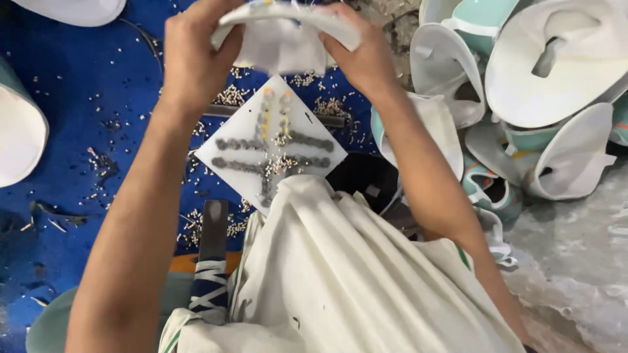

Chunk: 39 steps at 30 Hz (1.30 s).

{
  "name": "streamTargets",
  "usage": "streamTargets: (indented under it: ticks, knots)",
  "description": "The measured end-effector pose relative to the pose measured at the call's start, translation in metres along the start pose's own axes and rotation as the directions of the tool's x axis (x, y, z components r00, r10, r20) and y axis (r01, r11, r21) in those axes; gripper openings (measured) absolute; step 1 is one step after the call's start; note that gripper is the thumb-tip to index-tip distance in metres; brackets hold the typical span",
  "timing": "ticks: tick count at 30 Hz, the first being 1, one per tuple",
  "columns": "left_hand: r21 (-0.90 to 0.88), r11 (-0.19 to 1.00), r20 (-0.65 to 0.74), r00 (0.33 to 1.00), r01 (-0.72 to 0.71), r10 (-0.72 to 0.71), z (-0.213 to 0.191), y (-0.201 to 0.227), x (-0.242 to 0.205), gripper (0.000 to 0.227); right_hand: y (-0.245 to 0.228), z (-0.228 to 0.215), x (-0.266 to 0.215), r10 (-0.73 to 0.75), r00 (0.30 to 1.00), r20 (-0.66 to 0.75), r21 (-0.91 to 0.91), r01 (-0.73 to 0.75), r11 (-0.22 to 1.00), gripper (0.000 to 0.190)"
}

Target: Assembling shoe upper components by hammering studs or eyelets into the material.

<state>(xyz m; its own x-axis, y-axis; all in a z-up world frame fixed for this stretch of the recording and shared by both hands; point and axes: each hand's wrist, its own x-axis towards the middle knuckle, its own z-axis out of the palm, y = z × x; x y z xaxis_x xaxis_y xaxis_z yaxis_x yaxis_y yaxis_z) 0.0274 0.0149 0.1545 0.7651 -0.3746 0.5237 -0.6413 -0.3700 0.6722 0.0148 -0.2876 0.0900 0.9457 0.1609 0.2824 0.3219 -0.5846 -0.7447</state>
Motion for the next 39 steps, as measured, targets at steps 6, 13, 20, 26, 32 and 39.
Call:
streamTargets:
  ticks: [6,13,20,26,32,39]
  knots:
    - [0.176,0.96,0.342,0.901,0.217,-0.267,0.033,-0.03,-0.129,0.042,0.008,0.063,-0.106,0.102,0.964,0.246,-0.293,-0.026,0.956,0.036]
    - [0.389,0.921,0.492,0.845,-0.001,-0.207,0.038,0.052,-0.191,0.061,-0.049,0.076,-0.188,0.063,0.92,0.388,-0.435,0.122,0.892,0.059]
    - [0.729,0.653,0.572,0.705,-0.204,-0.419,0.048,0.092,-0.214,0.079,0.005,0.092,-0.157,0.291,0.892,0.346,-0.32,-0.179,0.93,0.036]
    - [0.806,0.475,0.297,0.454,0.352,-0.84,-0.004,0.149,-0.268,0.09,-0.03,0.084,-0.084,0.287,0.887,0.361,0.594,-0.456,0.662,0.012]
    - [0.595,0.324,0.227,0.234,0.735,-0.946,-0.031,0.125,-0.3,0.095,0.008,0.136,-0.091,0.144,0.896,0.421,0.716,-0.425,0.554,0.007]
    - [-0.068,0.533,0.043,0.536,0.844,-0.843,-0.057,0.188,-0.213,0.086,-0.02,0.119,-0.101,0.096,0.949,0.3,0.569,-0.259,0.78,0.003]
